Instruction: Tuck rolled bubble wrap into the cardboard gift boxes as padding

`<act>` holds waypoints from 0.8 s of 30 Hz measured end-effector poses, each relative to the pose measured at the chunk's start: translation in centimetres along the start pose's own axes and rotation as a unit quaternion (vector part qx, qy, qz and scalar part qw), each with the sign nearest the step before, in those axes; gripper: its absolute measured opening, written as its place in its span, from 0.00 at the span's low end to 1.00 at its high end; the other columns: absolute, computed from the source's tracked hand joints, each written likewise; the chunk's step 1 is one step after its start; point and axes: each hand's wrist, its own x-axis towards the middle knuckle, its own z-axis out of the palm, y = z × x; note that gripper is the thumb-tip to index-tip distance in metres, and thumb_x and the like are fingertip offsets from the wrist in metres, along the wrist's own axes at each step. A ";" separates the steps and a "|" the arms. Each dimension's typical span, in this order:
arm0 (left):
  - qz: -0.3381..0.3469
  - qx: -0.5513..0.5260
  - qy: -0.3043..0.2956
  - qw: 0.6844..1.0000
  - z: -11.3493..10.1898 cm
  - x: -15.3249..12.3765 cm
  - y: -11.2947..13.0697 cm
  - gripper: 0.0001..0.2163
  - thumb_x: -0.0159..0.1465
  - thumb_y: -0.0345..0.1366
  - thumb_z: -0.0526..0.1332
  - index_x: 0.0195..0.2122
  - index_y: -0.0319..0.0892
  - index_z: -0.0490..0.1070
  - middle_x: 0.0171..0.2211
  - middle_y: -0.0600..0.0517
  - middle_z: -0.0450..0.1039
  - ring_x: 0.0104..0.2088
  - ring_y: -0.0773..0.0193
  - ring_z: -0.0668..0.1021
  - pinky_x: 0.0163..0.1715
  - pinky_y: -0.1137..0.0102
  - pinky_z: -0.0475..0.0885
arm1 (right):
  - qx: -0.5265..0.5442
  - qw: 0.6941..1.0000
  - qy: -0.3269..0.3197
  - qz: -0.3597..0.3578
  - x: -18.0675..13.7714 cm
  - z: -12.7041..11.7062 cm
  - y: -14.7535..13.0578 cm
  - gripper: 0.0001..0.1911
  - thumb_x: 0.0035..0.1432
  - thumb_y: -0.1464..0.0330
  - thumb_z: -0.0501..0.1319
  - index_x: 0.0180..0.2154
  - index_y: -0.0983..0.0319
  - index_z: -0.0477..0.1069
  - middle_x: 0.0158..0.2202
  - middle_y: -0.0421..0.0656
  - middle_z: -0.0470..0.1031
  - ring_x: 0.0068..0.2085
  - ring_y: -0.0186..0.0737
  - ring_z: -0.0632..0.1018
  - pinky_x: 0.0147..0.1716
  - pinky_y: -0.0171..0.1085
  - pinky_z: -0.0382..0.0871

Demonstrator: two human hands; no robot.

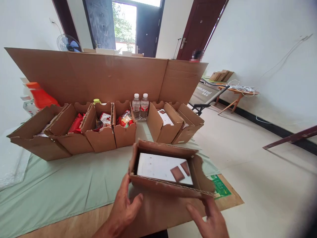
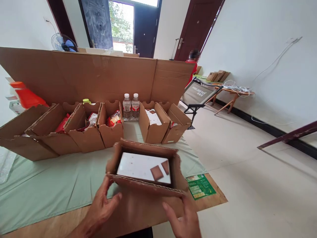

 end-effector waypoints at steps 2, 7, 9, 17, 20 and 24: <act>-0.011 0.010 0.078 0.997 -2.1 -0.1 -0.3 0.29 0.62 0.41 0.63 0.64 0.43 0.63 0.63 0.41 0.69 0.66 0.44 0.68 0.63 0.52 0.67 | 0.035 0.998 -0.023 -0.040 2.1 2.6 -2.7 0.23 0.58 0.53 0.64 0.49 0.61 0.73 0.45 0.49 0.82 0.45 0.50 0.82 0.46 0.43 0.77; -0.012 0.026 0.196 0.980 -7.0 1.6 -0.3 0.28 0.63 0.43 0.63 0.64 0.46 0.62 0.58 0.44 0.72 0.62 0.48 0.72 0.58 0.58 0.70 | 0.155 0.973 -0.144 -0.089 6.9 9.1 -7.4 0.21 0.60 0.60 0.63 0.53 0.60 0.71 0.48 0.48 0.80 0.47 0.46 0.80 0.48 0.41 0.76; -0.022 0.034 0.217 0.975 -8.0 2.4 -0.7 0.28 0.62 0.43 0.63 0.63 0.45 0.62 0.57 0.44 0.72 0.58 0.50 0.75 0.55 0.59 0.72 | 0.182 0.968 -0.154 -0.081 7.7 11.2 -8.1 0.25 0.60 0.60 0.63 0.57 0.60 0.68 0.51 0.48 0.78 0.49 0.46 0.79 0.50 0.42 0.75; -0.015 0.038 0.243 0.969 -8.4 4.7 -3.3 0.24 0.67 0.42 0.59 0.63 0.43 0.61 0.58 0.42 0.71 0.59 0.51 0.74 0.60 0.57 0.69 | 0.206 0.966 -0.150 -0.041 8.5 15.4 -6.0 0.25 0.61 0.57 0.63 0.56 0.59 0.68 0.53 0.49 0.78 0.53 0.48 0.78 0.52 0.43 0.73; -0.004 0.040 0.242 0.970 -8.2 5.3 -3.3 0.25 0.67 0.38 0.58 0.66 0.43 0.60 0.60 0.42 0.71 0.63 0.51 0.72 0.64 0.55 0.65 | 0.197 0.969 -0.144 -0.027 9.3 16.5 -4.8 0.24 0.60 0.53 0.62 0.51 0.60 0.69 0.48 0.49 0.80 0.49 0.49 0.80 0.50 0.44 0.73; 0.024 0.099 0.214 0.972 -9.7 4.9 -3.2 0.29 0.66 0.33 0.58 0.69 0.44 0.58 0.67 0.43 0.65 0.67 0.53 0.67 0.68 0.55 0.62 | 0.097 0.980 -0.170 -0.029 9.5 17.7 -2.0 0.24 0.60 0.50 0.60 0.49 0.59 0.71 0.43 0.50 0.81 0.43 0.53 0.81 0.41 0.45 0.74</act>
